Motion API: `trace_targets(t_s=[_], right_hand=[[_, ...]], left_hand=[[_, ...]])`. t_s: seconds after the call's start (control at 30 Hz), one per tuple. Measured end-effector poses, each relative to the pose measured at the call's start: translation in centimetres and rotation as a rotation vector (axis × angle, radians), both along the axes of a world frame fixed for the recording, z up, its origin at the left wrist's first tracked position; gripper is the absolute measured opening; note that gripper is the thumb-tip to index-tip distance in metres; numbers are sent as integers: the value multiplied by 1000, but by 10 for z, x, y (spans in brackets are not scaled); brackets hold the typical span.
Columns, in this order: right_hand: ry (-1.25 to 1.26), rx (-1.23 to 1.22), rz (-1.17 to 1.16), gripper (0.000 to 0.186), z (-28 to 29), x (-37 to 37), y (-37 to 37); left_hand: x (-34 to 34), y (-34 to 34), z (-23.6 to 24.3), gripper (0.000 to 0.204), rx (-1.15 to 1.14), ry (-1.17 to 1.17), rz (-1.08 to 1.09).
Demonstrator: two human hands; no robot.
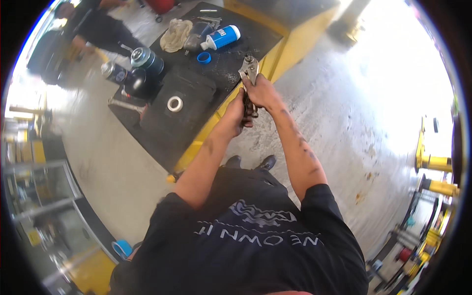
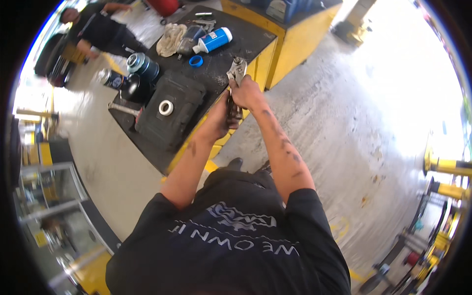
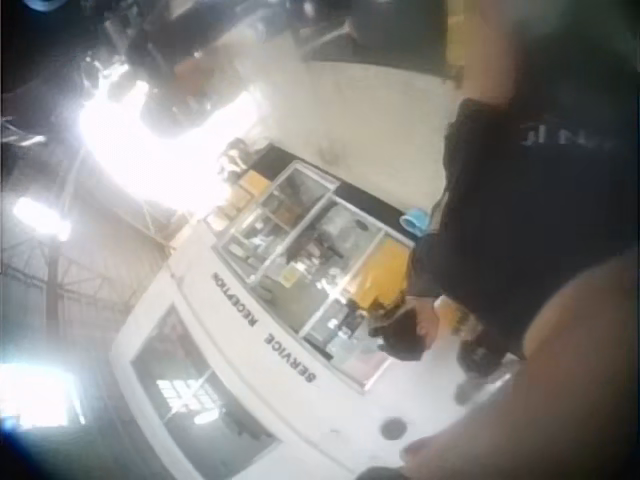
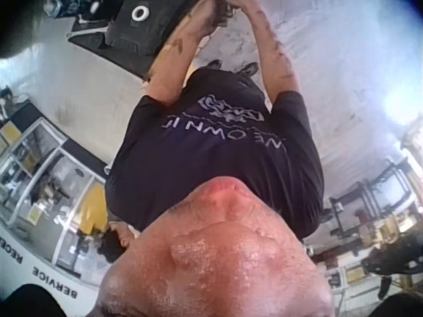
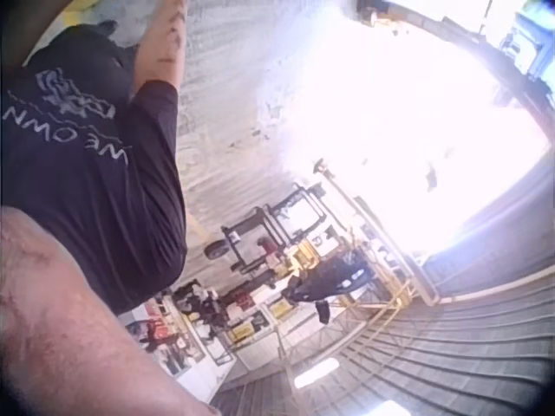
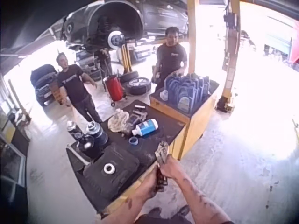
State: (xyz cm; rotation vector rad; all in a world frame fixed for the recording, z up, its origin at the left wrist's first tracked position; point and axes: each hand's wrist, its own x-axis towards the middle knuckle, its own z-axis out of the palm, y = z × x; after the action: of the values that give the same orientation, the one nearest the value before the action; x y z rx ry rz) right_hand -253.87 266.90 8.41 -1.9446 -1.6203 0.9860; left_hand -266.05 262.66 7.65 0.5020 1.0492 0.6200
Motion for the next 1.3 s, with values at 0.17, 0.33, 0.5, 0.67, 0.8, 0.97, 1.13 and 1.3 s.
trace_targets(t_s=[0.17,0.33,0.5,0.67,0.8,0.97,1.13,1.3], right_hand=[[96,-67,156,60,-18,9,41],[161,-144,342,60,-20,17,72],[199,-288,397,56,-4,26,95],[174,-222,454,55,-24,41,116],[207,-231,414,60,-27,48,113],[284,-198,493,54,-15,54,107],[275,-209,642,49,-29,68,119],[461,-369,655,46,-21,77,146]], left_hand=[[26,21,-19,49,-42,-38,152],[47,29,-8,46,-71,-41,335],[59,47,-16,43,-132,-103,427],[74,63,-16,44,-233,-137,501],[72,70,1,48,-205,-285,473],[69,68,-16,54,-308,-346,481],[98,84,-14,54,-270,261,510],[120,92,-12,55,-159,306,609]])
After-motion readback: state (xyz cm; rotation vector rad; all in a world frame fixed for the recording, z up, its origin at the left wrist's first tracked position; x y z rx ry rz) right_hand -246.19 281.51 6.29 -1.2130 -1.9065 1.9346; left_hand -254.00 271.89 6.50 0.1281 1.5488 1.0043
